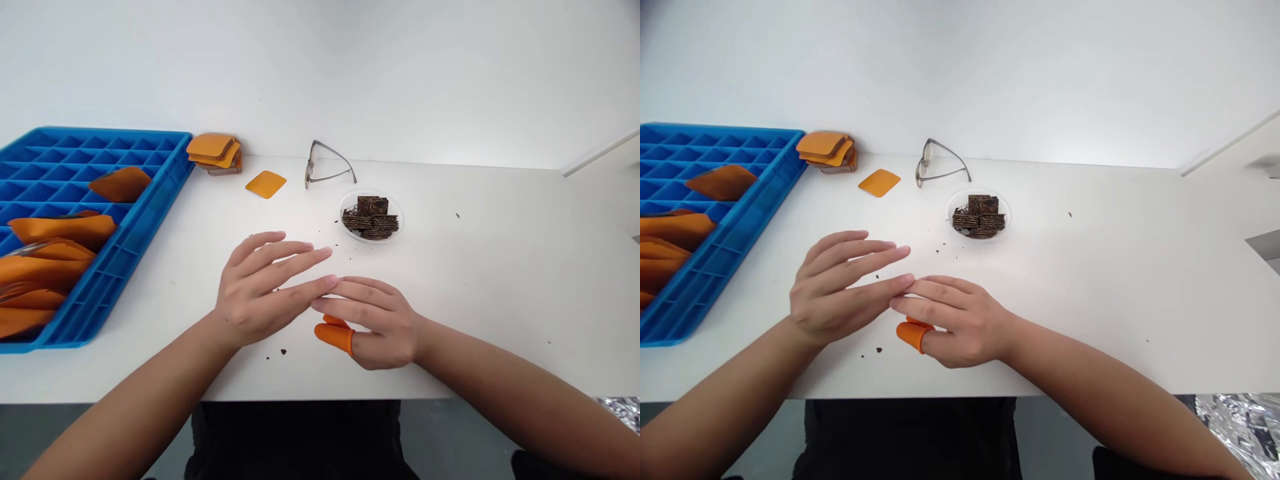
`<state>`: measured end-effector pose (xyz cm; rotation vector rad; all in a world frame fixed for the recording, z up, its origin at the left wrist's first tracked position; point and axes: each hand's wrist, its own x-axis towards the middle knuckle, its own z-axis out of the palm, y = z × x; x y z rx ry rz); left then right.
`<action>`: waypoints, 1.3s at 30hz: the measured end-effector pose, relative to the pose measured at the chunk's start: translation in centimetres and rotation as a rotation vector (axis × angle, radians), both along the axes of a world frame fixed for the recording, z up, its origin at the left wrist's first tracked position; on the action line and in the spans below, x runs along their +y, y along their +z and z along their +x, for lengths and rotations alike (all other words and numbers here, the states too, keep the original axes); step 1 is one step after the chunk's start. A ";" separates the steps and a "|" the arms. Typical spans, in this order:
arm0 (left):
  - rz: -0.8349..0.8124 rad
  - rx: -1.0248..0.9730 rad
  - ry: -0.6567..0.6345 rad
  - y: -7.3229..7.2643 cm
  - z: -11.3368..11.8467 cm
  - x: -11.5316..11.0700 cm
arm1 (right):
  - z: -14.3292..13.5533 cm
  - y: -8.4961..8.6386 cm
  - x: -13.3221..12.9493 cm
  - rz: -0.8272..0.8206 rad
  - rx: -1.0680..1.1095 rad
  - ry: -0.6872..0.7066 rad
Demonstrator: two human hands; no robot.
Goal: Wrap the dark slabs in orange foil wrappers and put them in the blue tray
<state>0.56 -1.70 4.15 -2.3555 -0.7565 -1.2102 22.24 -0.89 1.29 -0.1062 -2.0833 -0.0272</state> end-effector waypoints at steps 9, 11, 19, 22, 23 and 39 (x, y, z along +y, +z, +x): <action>-0.005 -0.088 0.012 -0.5 0.1 0.2 | 0.0 0.5 -0.2 -0.007 -0.024 0.011; -0.011 -0.097 0.013 -0.5 0.0 0.2 | 0.0 0.6 -0.2 -0.011 -0.027 0.000; -0.071 -0.146 0.009 -0.8 0.2 0.4 | 0.1 0.5 -0.1 -0.045 -0.045 -0.011; -0.121 -0.107 -0.038 -1.2 0.2 0.6 | 0.2 0.5 0.0 -0.059 -0.047 -0.009; -0.132 -0.094 -0.048 -1.3 0.2 0.6 | 0.2 0.5 0.1 -0.061 -0.052 -0.011; -0.359 -0.161 0.169 -1.3 -0.6 1.3 | 1.8 -0.1 2.2 -0.098 0.007 -0.109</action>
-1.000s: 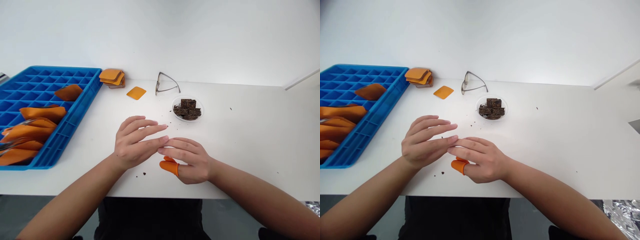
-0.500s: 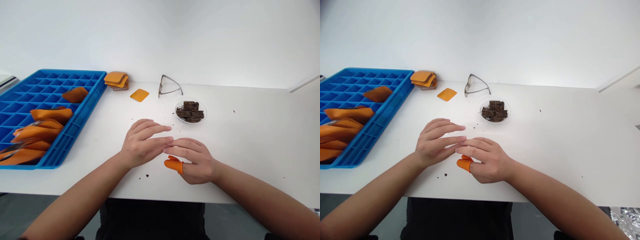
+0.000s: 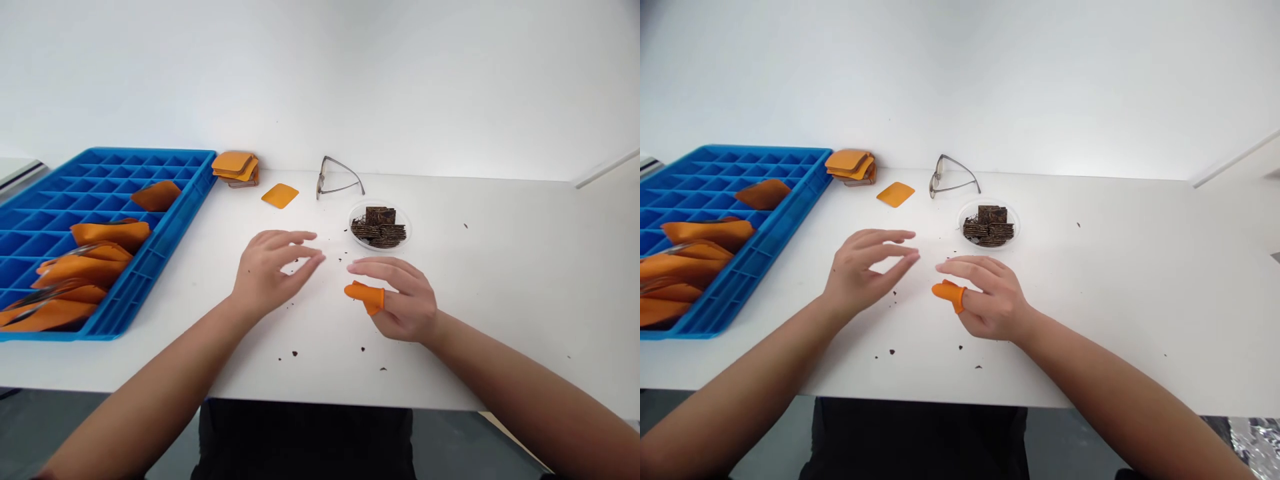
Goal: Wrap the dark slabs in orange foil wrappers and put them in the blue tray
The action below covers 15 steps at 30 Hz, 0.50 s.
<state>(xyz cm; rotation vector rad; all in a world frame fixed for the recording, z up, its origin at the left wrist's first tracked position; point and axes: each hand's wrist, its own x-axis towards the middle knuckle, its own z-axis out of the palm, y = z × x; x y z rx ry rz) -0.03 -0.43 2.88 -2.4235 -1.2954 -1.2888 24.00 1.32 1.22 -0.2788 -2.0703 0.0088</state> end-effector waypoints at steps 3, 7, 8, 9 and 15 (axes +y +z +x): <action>-0.200 -0.052 0.159 0.8 -0.9 1.2 | 0.1 -0.5 0.5 -0.030 0.058 -0.047; -0.286 0.215 0.372 1.5 -2.5 5.0 | -0.1 -1.0 0.7 -0.055 0.116 -0.092; -0.315 0.268 0.435 1.3 -2.9 6.3 | -0.2 -1.0 0.7 -0.057 0.123 -0.096; -0.379 0.296 0.492 1.0 -3.3 7.7 | -0.3 -1.1 0.7 -0.060 0.126 -0.099; -0.653 0.268 0.651 -2.6 -5.5 13.5 | -0.3 -0.9 1.1 -0.119 0.112 -0.121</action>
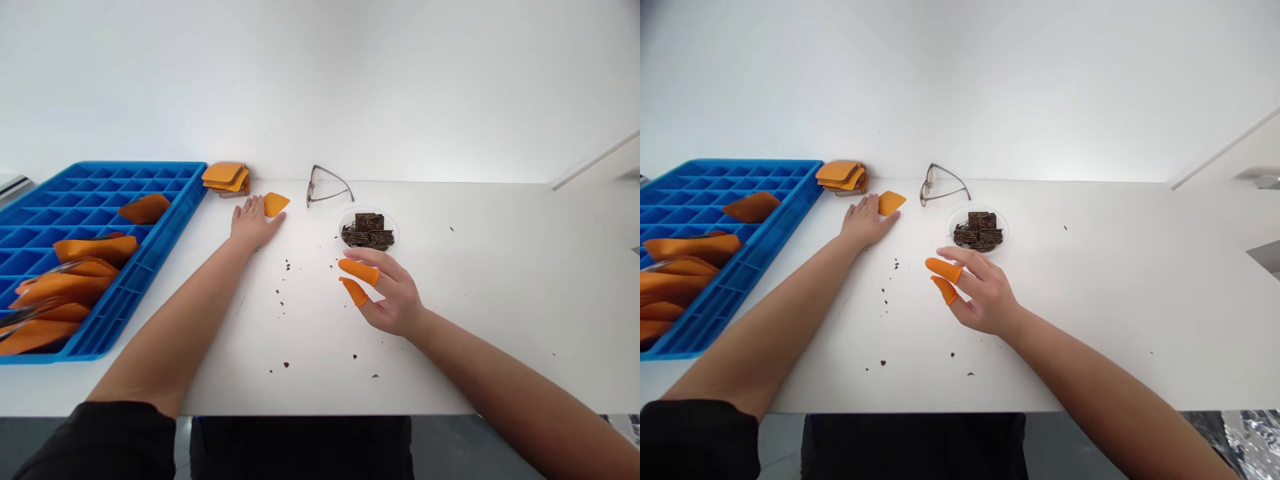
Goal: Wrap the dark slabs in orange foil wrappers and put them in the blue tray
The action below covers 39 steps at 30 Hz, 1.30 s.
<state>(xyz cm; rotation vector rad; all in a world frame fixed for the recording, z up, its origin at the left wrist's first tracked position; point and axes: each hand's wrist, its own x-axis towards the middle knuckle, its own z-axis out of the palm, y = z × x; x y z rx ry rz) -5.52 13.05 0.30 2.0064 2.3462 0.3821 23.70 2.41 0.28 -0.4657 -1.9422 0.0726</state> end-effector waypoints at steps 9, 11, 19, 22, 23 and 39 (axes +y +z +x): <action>-0.030 -0.054 0.006 0.0 -0.6 -0.3 | 0.3 0.3 0.1 -0.029 -0.050 -0.018; -0.020 -0.060 0.008 0.3 -0.6 -0.6 | 0.3 0.4 -0.1 -0.013 -0.062 -0.022; 0.037 -0.118 0.047 0.5 -0.7 -1.1 | 0.2 0.3 0.2 -0.020 -0.051 -0.011; 0.061 -0.148 0.055 0.3 -0.7 -1.0 | 0.2 0.3 0.1 -0.036 -0.057 -0.002; 0.067 -0.157 0.054 0.3 -0.7 -1.0 | 0.2 0.2 0.0 -0.038 -0.060 0.004; 0.105 -0.282 0.126 -0.6 -1.8 0.1 | 0.1 0.0 -0.1 -0.083 -0.068 0.020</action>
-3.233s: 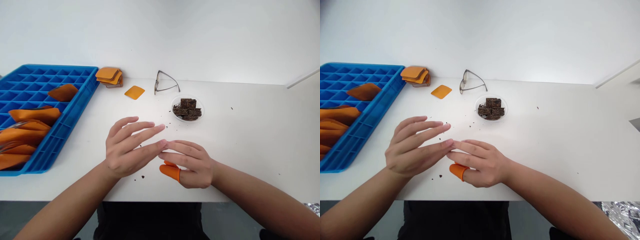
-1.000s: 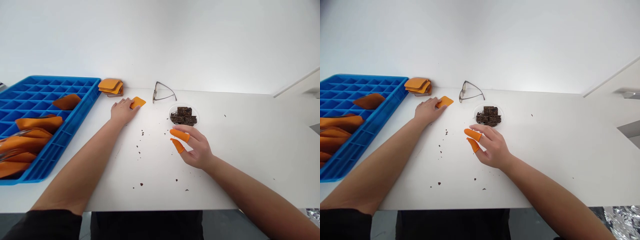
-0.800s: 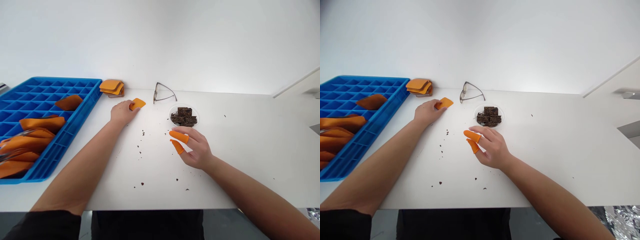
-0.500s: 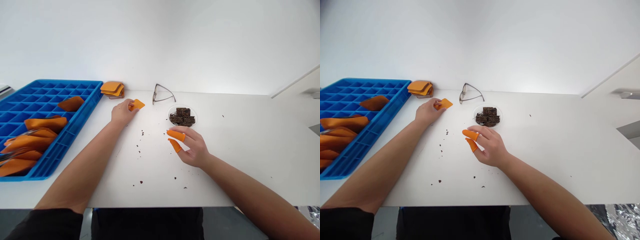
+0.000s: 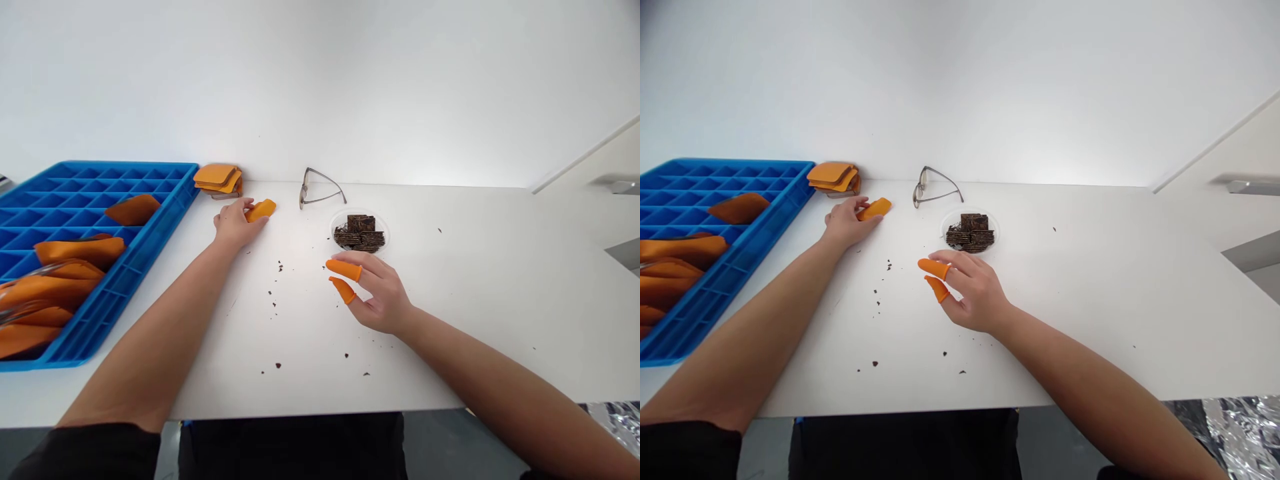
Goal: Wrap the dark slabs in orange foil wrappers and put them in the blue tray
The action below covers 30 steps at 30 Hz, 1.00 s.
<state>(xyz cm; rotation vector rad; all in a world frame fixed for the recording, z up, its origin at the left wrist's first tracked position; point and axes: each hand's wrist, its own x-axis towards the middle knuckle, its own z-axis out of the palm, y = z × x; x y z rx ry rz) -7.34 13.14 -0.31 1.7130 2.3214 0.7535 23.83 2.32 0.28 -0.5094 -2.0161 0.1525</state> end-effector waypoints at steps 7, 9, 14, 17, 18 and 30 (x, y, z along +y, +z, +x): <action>0.108 -0.040 -0.110 -0.3 0.3 -0.5 | 0.1 0.0 0.1 -0.016 -0.015 0.011; 0.153 -0.061 -0.134 -0.3 0.4 -0.6 | 0.0 0.0 0.1 -0.013 -0.018 0.012; 0.326 -0.174 -0.154 -0.1 1.0 -0.9 | -0.1 0.0 0.0 -0.006 -0.032 0.008; 0.394 -0.247 -0.188 0.3 1.7 -1.2 | 0.1 0.1 0.1 0.012 -0.045 -0.003; 0.400 -0.266 -0.201 0.5 2.0 -1.3 | 0.2 0.2 0.2 0.025 -0.052 -0.012; 0.316 -0.362 -0.446 4.3 6.3 -7.1 | 1.7 0.6 2.1 -0.052 0.089 -0.165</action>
